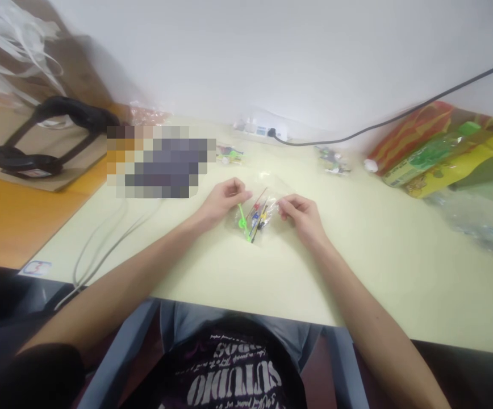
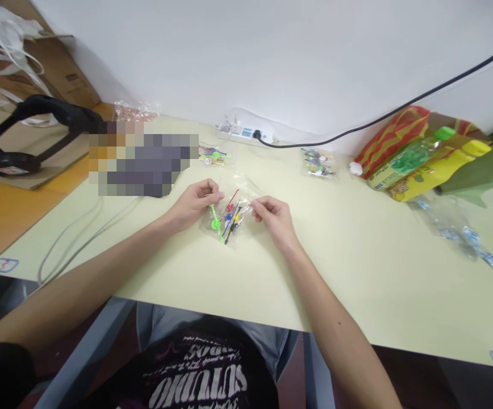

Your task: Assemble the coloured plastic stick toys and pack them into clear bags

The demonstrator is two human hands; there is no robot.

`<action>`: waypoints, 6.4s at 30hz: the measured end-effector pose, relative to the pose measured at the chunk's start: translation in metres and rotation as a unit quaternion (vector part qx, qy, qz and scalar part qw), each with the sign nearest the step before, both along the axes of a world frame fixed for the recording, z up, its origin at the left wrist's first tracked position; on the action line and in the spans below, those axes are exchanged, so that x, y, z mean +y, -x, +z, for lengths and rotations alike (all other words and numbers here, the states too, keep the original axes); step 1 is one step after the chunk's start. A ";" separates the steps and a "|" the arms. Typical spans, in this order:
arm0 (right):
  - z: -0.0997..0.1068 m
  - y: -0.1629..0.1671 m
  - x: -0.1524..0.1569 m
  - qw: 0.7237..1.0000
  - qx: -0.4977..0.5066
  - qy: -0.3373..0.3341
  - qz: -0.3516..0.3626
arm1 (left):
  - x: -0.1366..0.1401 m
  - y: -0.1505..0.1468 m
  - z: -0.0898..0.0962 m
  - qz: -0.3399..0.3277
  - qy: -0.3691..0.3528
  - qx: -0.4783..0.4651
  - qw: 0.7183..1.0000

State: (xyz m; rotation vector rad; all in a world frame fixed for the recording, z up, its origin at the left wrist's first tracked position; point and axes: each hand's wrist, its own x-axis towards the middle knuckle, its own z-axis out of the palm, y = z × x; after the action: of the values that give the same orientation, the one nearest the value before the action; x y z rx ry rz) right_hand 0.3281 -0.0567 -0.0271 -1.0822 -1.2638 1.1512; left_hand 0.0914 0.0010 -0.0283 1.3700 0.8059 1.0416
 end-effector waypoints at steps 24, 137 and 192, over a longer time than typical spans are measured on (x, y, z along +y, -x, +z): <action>0.005 0.002 -0.001 0.997 -0.039 0.041 -0.043 | 0.002 0.003 -0.002 0.010 0.022 0.014 1.000; 0.008 0.007 -0.008 0.998 0.003 -0.029 -0.049 | -0.011 0.000 0.007 0.025 -0.061 0.067 0.996; 0.013 0.006 -0.017 0.979 -0.146 -0.126 -0.071 | -0.002 0.003 -0.001 0.009 -0.047 0.064 0.997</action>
State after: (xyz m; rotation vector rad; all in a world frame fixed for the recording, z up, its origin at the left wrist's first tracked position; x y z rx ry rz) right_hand 0.3216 -0.0741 -0.0143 -1.1556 -1.4882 0.7200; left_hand 0.0880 -0.0005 -0.0291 1.5238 0.8747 1.0246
